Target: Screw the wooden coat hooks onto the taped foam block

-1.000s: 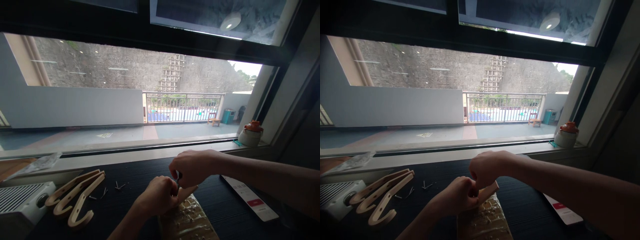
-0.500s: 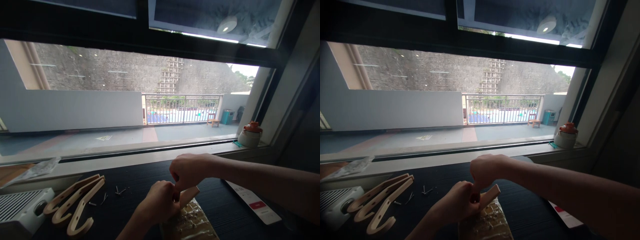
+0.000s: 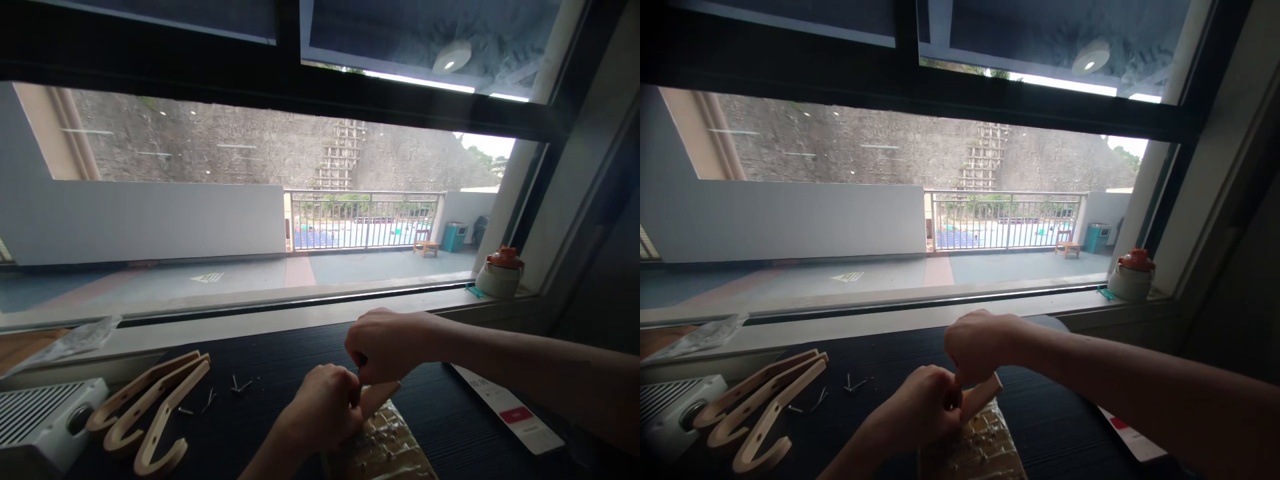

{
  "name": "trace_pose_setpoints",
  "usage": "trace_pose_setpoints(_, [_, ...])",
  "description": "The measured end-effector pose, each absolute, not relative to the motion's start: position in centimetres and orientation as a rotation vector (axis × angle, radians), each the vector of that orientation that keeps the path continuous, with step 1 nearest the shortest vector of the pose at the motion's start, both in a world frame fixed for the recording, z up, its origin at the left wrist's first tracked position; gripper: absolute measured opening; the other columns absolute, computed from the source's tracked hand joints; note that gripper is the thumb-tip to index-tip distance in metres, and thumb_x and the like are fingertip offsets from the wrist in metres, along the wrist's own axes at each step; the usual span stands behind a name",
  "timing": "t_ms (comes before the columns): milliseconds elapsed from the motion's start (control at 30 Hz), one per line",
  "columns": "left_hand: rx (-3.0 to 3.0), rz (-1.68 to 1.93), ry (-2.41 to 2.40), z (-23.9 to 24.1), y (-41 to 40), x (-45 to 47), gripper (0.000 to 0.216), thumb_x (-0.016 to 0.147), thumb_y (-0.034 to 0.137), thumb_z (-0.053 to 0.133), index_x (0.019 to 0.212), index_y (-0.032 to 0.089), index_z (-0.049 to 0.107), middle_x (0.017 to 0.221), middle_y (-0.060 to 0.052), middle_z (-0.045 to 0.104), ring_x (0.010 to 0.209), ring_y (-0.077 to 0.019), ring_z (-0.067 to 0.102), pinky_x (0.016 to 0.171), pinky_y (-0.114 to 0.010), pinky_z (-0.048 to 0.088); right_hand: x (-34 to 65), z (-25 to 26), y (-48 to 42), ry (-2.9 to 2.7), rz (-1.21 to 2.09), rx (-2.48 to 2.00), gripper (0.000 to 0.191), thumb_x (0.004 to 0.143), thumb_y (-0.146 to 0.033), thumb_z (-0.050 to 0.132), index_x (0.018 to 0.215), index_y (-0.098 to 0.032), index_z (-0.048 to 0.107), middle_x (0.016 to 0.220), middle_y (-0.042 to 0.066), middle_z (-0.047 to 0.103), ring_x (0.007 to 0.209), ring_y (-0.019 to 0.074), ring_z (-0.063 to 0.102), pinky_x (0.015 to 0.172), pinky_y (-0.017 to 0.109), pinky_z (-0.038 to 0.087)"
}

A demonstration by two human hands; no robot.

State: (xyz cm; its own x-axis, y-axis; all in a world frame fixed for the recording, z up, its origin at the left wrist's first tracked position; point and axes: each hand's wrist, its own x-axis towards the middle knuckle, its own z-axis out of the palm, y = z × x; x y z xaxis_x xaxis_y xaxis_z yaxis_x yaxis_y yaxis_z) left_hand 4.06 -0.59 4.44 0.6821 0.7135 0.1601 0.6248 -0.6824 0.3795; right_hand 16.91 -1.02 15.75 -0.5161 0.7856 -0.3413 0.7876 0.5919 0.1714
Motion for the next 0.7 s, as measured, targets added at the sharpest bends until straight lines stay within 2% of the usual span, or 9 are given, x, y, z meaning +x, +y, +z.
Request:
trace_pose_setpoints(100, [2.611,0.417,1.072,4.7,-0.7,4.1,0.027,0.074,0.032,0.046,0.060,0.020,0.065,0.050,0.002,0.057,0.049,-0.0094,0.048,0.045,-0.022,0.022,16.0,16.5,-1.6,2.378,0.025,1.280,0.025,0.067,-0.039,0.057,0.077,-0.019,0.068,0.066,0.003,0.063,0.056,0.0142,0.051,0.048,0.025,0.031])
trace_pose_setpoints(233, [2.584,0.357,1.121,4.7,-0.8,4.2,0.025,0.072,0.031,0.048,0.059,0.020,0.066,0.051,0.001,0.058,0.049,-0.0098,0.048,0.045,-0.022,0.023,15.5,17.5,-2.2,2.395,0.032,1.203,0.026,0.064,-0.029,0.060,0.088,-0.020,0.068,0.077,0.004,0.066,0.062,0.0153,0.053,0.048,0.024,0.031])
trace_pose_setpoints(367, [2.570,0.340,1.103,4.6,-0.6,4.1,0.028,0.074,0.033,0.047,0.059,0.019,0.066,0.056,0.000,0.062,0.052,-0.0106,0.051,0.048,-0.022,0.028,15.9,17.1,-1.6,2.425,0.011,1.114,0.019,0.069,-0.021,0.054,0.079,-0.018,0.069,0.069,0.002,0.064,0.056,0.0114,0.048,0.048,0.023,0.030])
trace_pose_setpoints(500, [2.498,0.340,1.066,4.6,-0.5,4.0,0.032,0.077,0.038,0.045,0.062,0.019,0.065,0.057,0.001,0.063,0.053,-0.0111,0.053,0.047,-0.022,0.028,15.7,16.4,-0.8,2.394,-0.017,1.137,0.025,0.071,-0.035,0.054,0.077,-0.016,0.069,0.063,0.001,0.062,0.051,0.0104,0.046,0.047,0.023,0.031])
trace_pose_setpoints(567, [2.471,0.340,1.068,4.6,-0.6,4.0,0.032,0.078,0.040,0.045,0.063,0.020,0.065,0.058,0.001,0.063,0.053,-0.0110,0.054,0.047,-0.022,0.028,15.4,16.5,-0.8,2.346,-0.018,1.186,0.028,0.068,-0.038,0.056,0.076,-0.015,0.069,0.061,0.001,0.061,0.049,0.0111,0.047,0.045,0.023,0.032])
trace_pose_setpoints(700, [2.501,0.347,1.088,4.8,-0.7,4.0,0.029,0.077,0.040,0.047,0.065,0.019,0.064,0.059,0.002,0.063,0.054,-0.0103,0.052,0.047,-0.022,0.026,15.0,17.5,-1.5,2.371,-0.083,1.178,0.028,0.060,-0.031,0.065,0.084,-0.017,0.070,0.066,0.001,0.063,0.053,0.0127,0.049,0.045,0.023,0.030])
